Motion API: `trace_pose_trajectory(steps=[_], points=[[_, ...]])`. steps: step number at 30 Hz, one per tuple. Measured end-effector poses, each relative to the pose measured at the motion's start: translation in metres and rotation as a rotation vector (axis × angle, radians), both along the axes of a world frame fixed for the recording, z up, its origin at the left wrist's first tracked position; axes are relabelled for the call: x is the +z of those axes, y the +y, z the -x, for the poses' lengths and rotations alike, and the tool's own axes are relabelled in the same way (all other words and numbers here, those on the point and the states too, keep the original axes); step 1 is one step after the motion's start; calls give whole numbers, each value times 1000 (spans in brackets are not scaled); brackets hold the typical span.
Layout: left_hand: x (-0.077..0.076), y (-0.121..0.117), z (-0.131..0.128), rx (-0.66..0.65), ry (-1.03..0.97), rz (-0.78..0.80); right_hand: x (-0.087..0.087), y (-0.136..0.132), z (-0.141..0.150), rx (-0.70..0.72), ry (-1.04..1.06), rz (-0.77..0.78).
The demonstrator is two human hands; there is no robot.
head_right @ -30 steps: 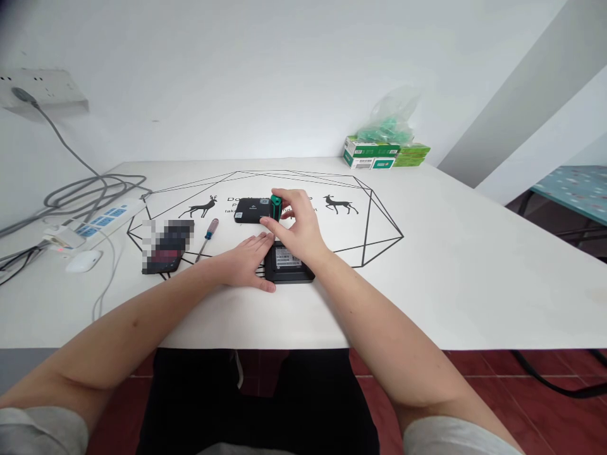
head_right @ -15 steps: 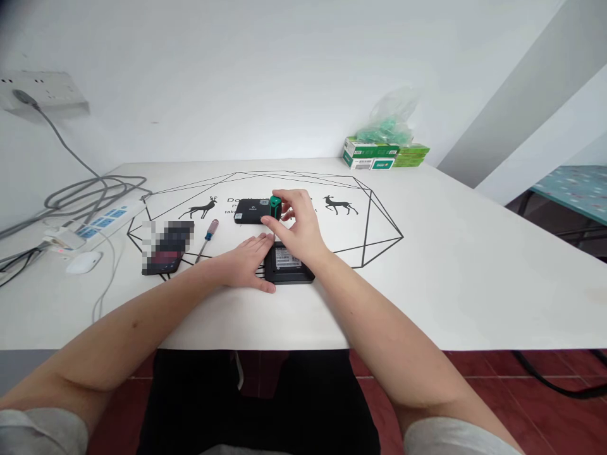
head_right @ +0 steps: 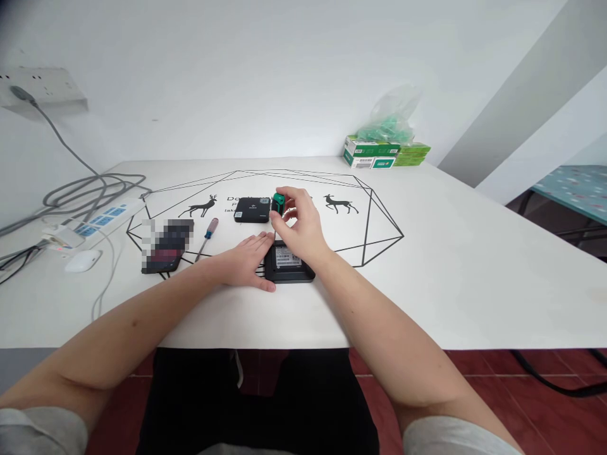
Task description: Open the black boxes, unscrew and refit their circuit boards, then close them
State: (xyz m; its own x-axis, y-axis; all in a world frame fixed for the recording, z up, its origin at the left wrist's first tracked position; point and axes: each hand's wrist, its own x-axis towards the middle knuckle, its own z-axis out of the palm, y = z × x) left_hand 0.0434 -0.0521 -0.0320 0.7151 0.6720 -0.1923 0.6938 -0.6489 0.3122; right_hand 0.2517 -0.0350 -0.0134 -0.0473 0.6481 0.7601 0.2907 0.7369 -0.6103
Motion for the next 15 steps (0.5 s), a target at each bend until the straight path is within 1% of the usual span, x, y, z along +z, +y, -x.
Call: trace_pose_trajectory(steps=[15], points=[[4, -2, 0, 5, 27, 3, -1, 0, 0, -40, 42, 4]])
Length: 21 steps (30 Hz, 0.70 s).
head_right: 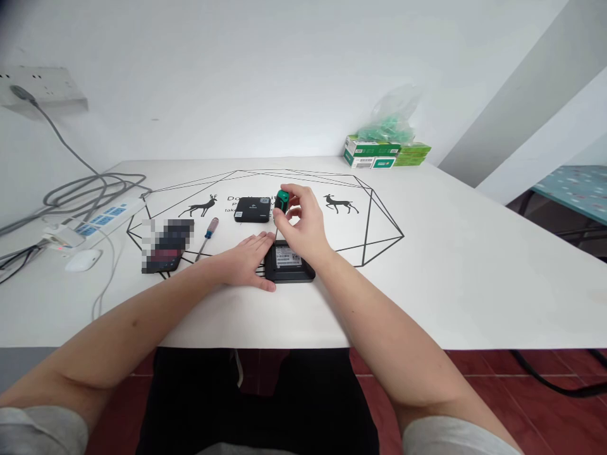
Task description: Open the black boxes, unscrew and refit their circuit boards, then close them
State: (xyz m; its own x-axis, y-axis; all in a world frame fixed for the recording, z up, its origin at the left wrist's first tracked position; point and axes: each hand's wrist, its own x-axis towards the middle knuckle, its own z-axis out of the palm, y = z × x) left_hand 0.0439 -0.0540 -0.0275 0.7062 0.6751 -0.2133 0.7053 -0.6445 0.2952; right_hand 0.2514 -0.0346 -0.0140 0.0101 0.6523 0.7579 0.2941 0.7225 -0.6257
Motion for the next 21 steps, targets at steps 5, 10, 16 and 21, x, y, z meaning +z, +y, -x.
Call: trace_pose_trajectory(steps=[5, 10, 16, 21], points=[[0, 0, -1, 2, -3, 1, 0, -1, 1, 24, -16, 13], [-2, 1, 0, -11, -19, -7, 1, -2, 0, 31, -38, 20], [-2, 1, 0, -6, -11, 2, 0, -3, 1, 51, -38, -11], [-4, 2, 0, -14, -33, -3, 0, -3, 1, 33, -38, 5]])
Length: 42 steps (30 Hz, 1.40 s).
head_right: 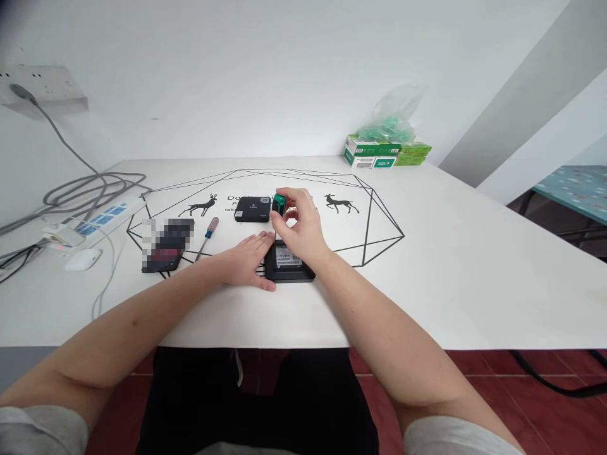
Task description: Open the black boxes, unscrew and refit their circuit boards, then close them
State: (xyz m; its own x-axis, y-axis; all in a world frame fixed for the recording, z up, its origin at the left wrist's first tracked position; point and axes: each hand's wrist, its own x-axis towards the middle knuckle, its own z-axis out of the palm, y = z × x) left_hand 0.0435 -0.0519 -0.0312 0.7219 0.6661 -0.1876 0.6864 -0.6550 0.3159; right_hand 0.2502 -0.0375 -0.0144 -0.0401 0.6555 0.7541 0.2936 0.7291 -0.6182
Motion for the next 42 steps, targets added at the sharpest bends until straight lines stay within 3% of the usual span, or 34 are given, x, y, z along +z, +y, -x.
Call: trace_pose_trajectory(steps=[23, 31, 38, 42], points=[[1, 0, 0, 7, 14, 2, -3, 5, -2, -12, 55, -13], [0, 0, 0, 4, 6, 8, 0, 0, -4, 108, -7, -1], [1, -1, 0, 4, 5, 11, 1, 4, -2, -6, -6, -64], [2, -1, 1, 0, 2, 6, -1, 3, -3, 65, 39, 0]])
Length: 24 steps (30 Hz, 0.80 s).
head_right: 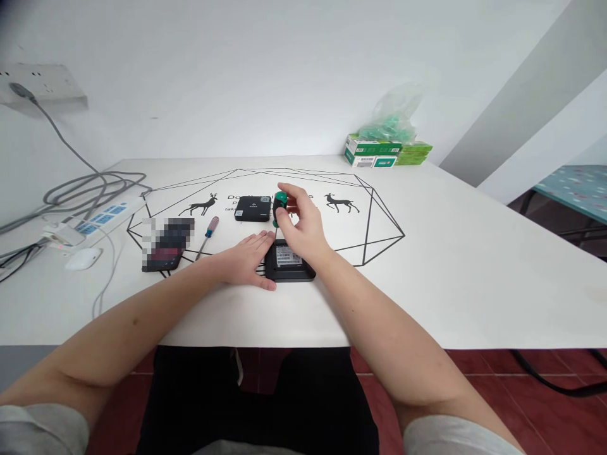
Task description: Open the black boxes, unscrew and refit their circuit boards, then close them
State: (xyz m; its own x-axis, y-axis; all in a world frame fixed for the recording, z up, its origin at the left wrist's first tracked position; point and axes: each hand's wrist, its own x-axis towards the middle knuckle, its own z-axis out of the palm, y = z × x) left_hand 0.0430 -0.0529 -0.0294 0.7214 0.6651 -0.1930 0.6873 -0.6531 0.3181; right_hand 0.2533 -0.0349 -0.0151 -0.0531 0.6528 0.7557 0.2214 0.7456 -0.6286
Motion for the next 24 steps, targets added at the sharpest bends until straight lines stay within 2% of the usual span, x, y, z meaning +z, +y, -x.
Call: trace_pose_trajectory(steps=[3, 9, 17, 22, 24], points=[[1, 0, -1, 5, 12, 8, 1, -1, -1, 32, -6, 36], [0, 0, -1, 16, 13, -6, 0, 3, -1, -87, -61, -18], [3, -1, -2, 13, 37, 9, -1, 0, -1, 47, -13, 81], [2, -1, -2, 18, 17, 5, 2, 1, 0, -83, -67, -15], [1, 0, -1, 14, 13, 7, 1, 1, 0, -94, -73, -14]])
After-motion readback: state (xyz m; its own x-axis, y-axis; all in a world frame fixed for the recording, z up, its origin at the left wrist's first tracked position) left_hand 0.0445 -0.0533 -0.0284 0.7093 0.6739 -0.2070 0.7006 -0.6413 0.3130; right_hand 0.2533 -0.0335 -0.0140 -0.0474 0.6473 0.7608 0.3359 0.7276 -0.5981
